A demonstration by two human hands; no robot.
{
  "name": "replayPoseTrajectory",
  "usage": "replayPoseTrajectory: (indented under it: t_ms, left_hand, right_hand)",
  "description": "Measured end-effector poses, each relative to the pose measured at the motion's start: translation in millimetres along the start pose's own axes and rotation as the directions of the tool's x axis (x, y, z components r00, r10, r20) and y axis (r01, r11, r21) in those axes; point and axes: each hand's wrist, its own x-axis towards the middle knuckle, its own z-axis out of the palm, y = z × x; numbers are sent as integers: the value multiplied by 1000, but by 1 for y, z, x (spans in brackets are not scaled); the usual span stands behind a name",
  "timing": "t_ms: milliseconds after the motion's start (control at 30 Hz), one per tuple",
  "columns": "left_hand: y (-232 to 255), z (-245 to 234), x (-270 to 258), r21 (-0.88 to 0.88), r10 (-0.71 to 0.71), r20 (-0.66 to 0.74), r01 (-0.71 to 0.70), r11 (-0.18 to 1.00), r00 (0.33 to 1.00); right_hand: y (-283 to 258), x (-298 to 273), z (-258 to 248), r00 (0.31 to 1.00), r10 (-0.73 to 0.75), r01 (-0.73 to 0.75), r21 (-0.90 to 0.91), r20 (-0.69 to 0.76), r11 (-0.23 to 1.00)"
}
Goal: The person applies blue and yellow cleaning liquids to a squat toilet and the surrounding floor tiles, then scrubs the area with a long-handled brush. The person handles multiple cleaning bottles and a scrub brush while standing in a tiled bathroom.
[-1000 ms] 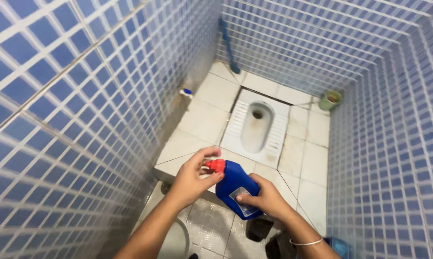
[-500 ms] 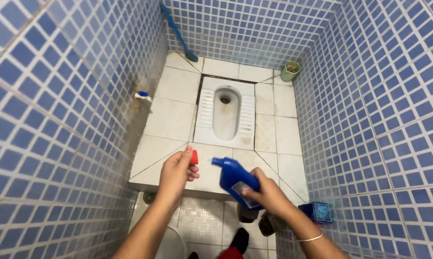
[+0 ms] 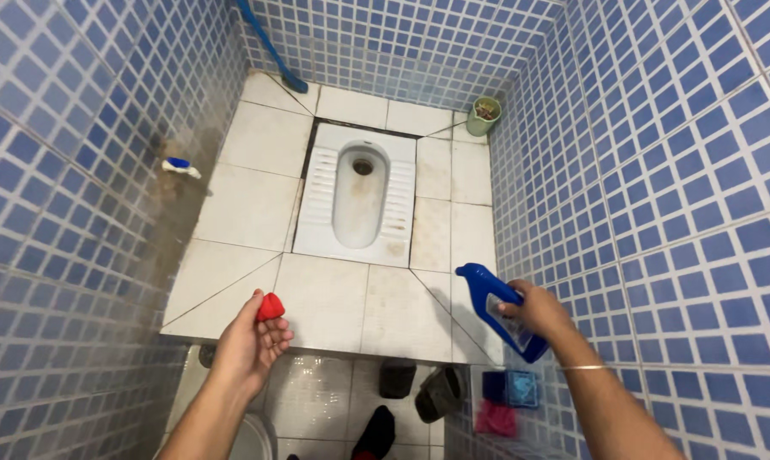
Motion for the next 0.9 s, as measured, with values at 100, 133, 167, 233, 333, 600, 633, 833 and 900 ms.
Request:
replayPoseTrajectory:
  t_ms: [100, 133, 167, 233, 333, 600, 633, 833, 900]
  left_hand:
    - [-6, 16, 10, 5, -12, -11, 12, 1000, 1000]
    - [-8, 20, 12, 2, -14, -10, 14, 1000, 1000]
    - [-9, 26, 15, -2, -17, -8, 16, 1000, 1000]
    - [-12, 35, 15, 18, -9, -11, 9, 1000, 1000]
    - [-13, 46, 14, 51, 10, -20, -9, 999, 1000]
    - [-6, 43, 8, 10, 2, -90, -1, 1000, 996]
    - [-4, 43, 8, 5, 11, -86, -11, 1000, 996]
    - [-4, 38, 1, -7, 28, -117, -29, 1000, 993]
    - [-4, 36, -1, -26, 37, -123, -40, 999, 992]
  right_hand:
    - [11, 24, -29, 999, -29, 31, -104, 17, 994]
    - [9, 29, -36, 998, -52, 56, -138, 29, 989]
    - [6, 33, -43, 999, -16, 25, -187, 49, 982]
    - [-1, 38, -57, 995, 58, -34, -285, 78, 958]
    - [-16, 42, -74, 995, 57, -25, -363, 76, 932]
    - [-46, 60, -84, 997, -43, 66, -447, 60, 892]
    - [-50, 63, -84, 997, -46, 67, -447, 59, 892]
    - [-77, 88, -91, 992, -90, 124, -509, 91, 852]
    - [-87, 101, -98, 989, -120, 146, -514, 84, 845]
